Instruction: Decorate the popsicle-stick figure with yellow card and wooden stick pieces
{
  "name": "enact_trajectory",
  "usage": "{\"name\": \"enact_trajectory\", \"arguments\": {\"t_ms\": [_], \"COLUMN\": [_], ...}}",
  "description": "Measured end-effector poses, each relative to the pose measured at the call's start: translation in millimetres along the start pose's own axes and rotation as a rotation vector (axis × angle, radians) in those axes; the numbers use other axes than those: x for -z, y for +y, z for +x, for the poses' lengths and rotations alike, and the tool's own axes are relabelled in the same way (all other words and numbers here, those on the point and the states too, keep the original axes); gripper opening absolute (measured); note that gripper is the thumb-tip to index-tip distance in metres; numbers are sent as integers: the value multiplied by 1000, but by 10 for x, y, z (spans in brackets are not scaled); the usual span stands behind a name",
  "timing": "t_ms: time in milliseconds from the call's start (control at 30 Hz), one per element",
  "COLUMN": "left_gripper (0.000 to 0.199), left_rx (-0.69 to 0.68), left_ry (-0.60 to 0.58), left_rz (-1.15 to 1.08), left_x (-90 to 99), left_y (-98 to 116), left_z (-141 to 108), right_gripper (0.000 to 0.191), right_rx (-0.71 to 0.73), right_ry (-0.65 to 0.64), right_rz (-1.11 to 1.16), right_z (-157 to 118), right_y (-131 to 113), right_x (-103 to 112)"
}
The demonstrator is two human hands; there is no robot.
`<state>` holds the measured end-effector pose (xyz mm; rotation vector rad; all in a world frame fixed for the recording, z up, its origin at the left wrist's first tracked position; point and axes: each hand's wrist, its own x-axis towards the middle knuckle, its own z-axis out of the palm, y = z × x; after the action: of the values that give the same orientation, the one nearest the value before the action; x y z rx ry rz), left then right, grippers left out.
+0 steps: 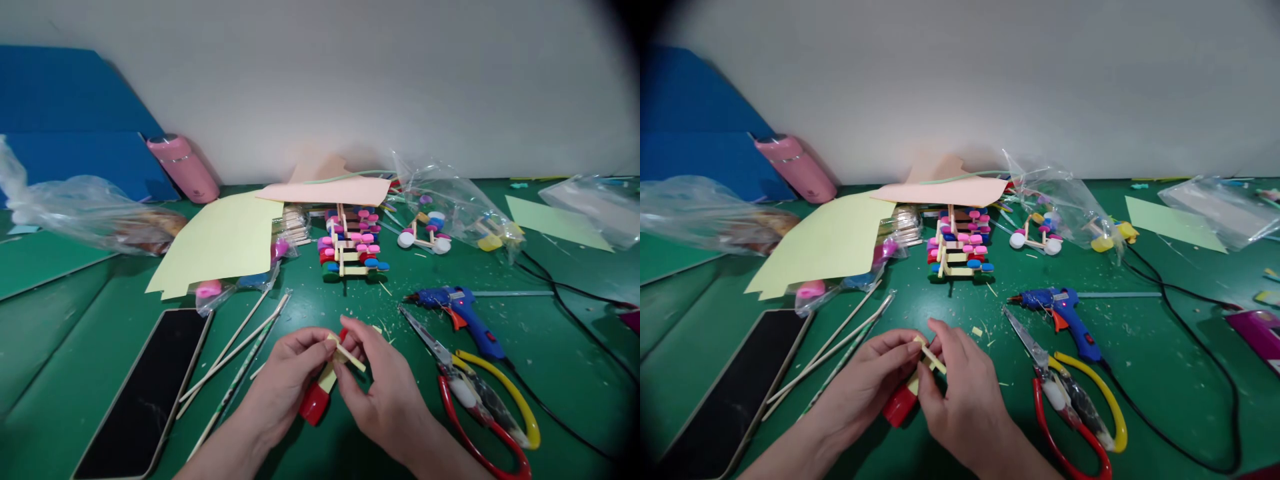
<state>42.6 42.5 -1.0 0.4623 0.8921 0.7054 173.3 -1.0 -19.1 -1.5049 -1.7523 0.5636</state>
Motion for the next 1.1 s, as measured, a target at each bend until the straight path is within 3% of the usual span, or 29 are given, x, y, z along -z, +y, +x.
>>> {"name": "enact_trajectory", "arguments": {"t_ms": [367, 600, 767, 1100], "left_gripper": [9, 11, 12, 15], "left_rx": [-44, -58, -55, -55], "left_ry": [-121, -80, 24, 128], "left_rz": [43, 169, 270, 284], "left_x": [62, 95, 68, -25], "left_y": [-26, -3, 2, 13], "left_z": [44, -14, -61, -96], "right_gripper": [47, 45, 46, 46], "right_rx": [39, -12, -26, -16], "right_ry": [-8, -15, -28, -8], "right_rz": [1, 27, 18, 23], "right_z": [-12, 15, -5, -38], "right_y": [-3, 10, 18, -40], "right_x": [36, 17, 6, -2]}}
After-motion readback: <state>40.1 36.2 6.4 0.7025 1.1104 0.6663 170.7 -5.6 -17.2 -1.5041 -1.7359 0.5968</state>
